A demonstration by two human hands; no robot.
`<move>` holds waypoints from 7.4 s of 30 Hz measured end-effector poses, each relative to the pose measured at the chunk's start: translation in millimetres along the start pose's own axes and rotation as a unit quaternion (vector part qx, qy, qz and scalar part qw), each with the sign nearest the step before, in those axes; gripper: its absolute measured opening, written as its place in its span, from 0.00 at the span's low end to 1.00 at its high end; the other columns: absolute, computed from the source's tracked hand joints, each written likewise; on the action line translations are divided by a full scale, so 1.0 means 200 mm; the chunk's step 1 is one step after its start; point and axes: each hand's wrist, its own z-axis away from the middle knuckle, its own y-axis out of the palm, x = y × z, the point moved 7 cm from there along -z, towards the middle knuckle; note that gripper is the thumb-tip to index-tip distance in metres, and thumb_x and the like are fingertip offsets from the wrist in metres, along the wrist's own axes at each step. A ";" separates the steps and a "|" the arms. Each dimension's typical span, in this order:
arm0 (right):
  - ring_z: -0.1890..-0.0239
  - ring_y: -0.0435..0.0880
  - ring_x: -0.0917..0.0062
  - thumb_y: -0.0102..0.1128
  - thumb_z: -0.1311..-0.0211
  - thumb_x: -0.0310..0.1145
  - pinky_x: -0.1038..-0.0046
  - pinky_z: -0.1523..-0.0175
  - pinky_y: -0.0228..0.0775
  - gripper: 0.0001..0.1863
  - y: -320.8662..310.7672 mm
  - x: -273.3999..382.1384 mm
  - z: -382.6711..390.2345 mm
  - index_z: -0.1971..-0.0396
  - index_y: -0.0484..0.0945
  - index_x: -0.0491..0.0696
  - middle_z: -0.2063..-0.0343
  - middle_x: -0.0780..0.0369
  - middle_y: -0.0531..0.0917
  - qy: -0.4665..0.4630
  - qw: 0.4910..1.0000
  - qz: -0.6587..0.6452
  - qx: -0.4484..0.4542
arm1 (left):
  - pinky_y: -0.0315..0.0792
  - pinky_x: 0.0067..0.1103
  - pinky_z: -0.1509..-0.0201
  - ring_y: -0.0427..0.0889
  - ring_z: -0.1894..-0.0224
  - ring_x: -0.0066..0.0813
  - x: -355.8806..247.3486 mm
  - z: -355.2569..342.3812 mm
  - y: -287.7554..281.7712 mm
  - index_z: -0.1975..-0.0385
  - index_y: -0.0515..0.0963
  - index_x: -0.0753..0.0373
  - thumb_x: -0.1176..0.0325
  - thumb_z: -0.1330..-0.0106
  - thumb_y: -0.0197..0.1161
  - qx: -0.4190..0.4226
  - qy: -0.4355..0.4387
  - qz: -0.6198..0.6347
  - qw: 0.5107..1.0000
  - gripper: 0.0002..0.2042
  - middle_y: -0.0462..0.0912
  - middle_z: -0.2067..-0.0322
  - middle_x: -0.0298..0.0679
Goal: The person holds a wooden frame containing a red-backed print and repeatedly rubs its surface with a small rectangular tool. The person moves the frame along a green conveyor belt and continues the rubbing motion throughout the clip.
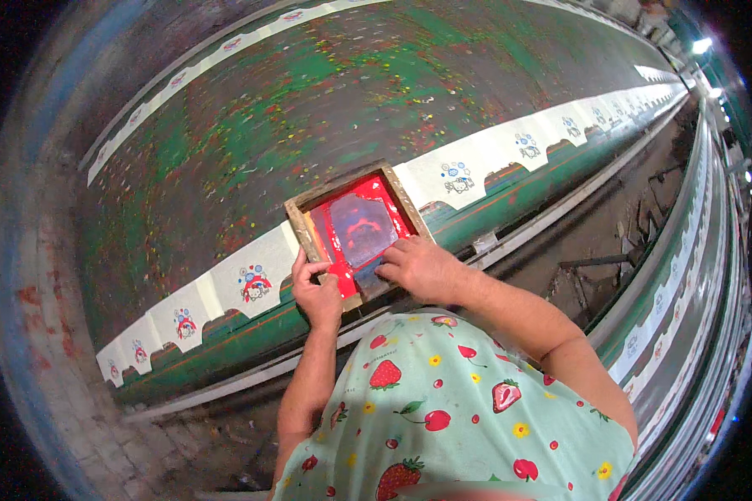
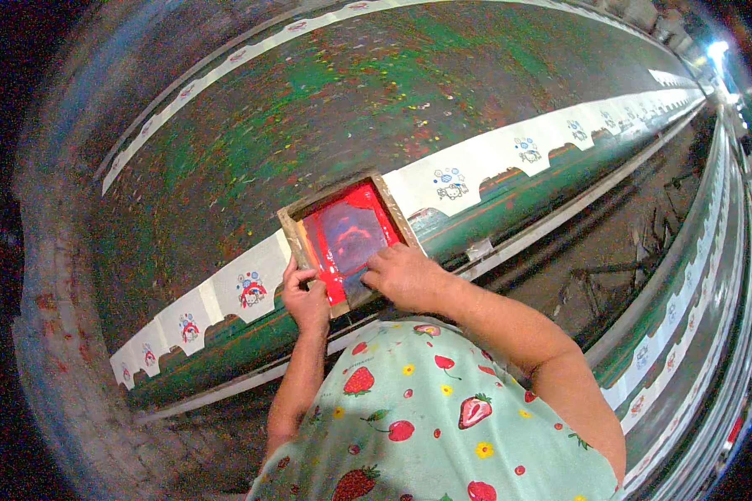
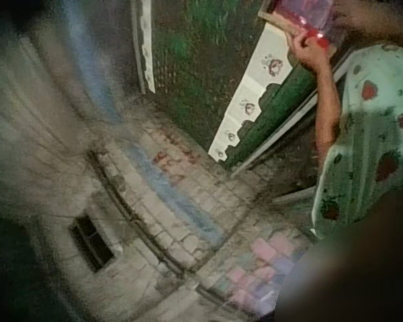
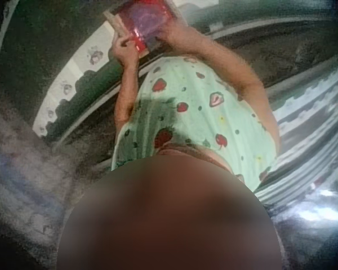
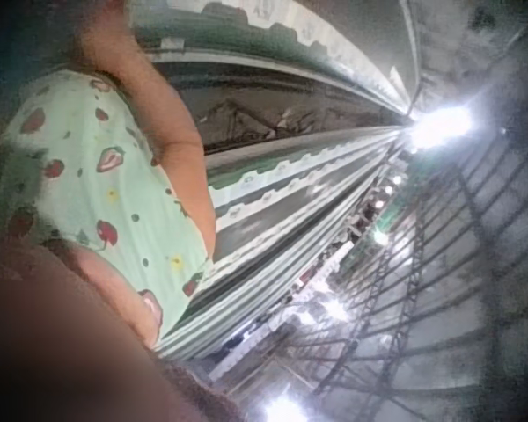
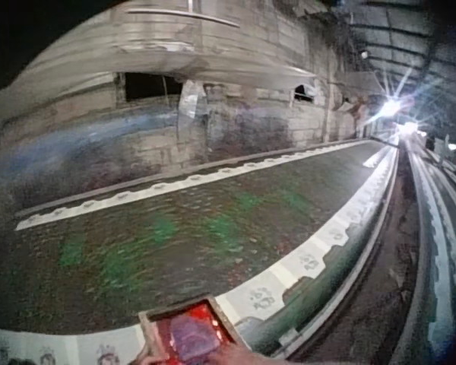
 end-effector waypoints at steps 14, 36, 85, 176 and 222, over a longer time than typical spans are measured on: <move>0.42 0.86 0.48 0.66 0.44 0.18 0.50 0.37 0.81 0.25 -0.16 -0.43 -0.55 0.44 0.89 0.46 0.51 0.51 0.88 0.058 0.997 -0.004 -0.056 | 0.65 0.44 0.17 0.75 0.22 0.58 -0.02 0.02 0.02 0.64 0.88 0.59 0.84 0.44 0.70 -0.014 0.035 -0.002 0.999 0.12 0.77 0.26 0.60; 0.39 0.82 0.53 0.75 0.47 0.23 0.50 0.31 0.74 0.29 0.00 0.10 0.00 0.40 0.87 0.46 0.44 0.55 0.86 0.060 0.997 -0.050 -0.013 | 0.67 0.43 0.19 0.77 0.24 0.58 -0.05 0.01 0.01 0.64 0.89 0.58 0.84 0.45 0.69 -0.011 0.061 -0.007 0.998 0.12 0.77 0.25 0.61; 0.32 0.84 0.55 0.77 0.34 0.26 0.53 0.25 0.76 0.23 -0.28 -1.25 1.28 0.39 0.86 0.47 0.38 0.54 0.87 0.123 0.902 -0.315 -0.268 | 0.70 0.38 0.18 0.72 0.18 0.52 -0.29 0.17 1.16 0.61 0.84 0.67 0.91 0.42 0.65 0.004 -0.069 0.107 0.992 0.13 0.71 0.19 0.62; 0.34 0.84 0.54 0.78 0.34 0.28 0.54 0.27 0.74 0.23 -0.54 -2.12 1.99 0.40 0.86 0.47 0.39 0.53 0.87 0.174 0.899 -0.273 -0.294 | 0.66 0.40 0.16 0.75 0.20 0.53 -0.87 0.39 2.33 0.63 0.87 0.63 0.86 0.45 0.67 0.006 0.035 -0.018 0.999 0.13 0.76 0.23 0.60; 0.47 0.90 0.52 0.68 0.38 0.28 0.52 0.38 0.83 0.14 -0.71 -2.03 1.44 0.53 0.88 0.45 0.55 0.52 0.90 -0.031 0.998 -0.047 0.019 | 0.66 0.40 0.16 0.75 0.20 0.52 -0.82 0.41 2.36 0.65 0.88 0.62 0.85 0.45 0.70 -0.004 0.002 0.020 1.000 0.11 0.77 0.22 0.58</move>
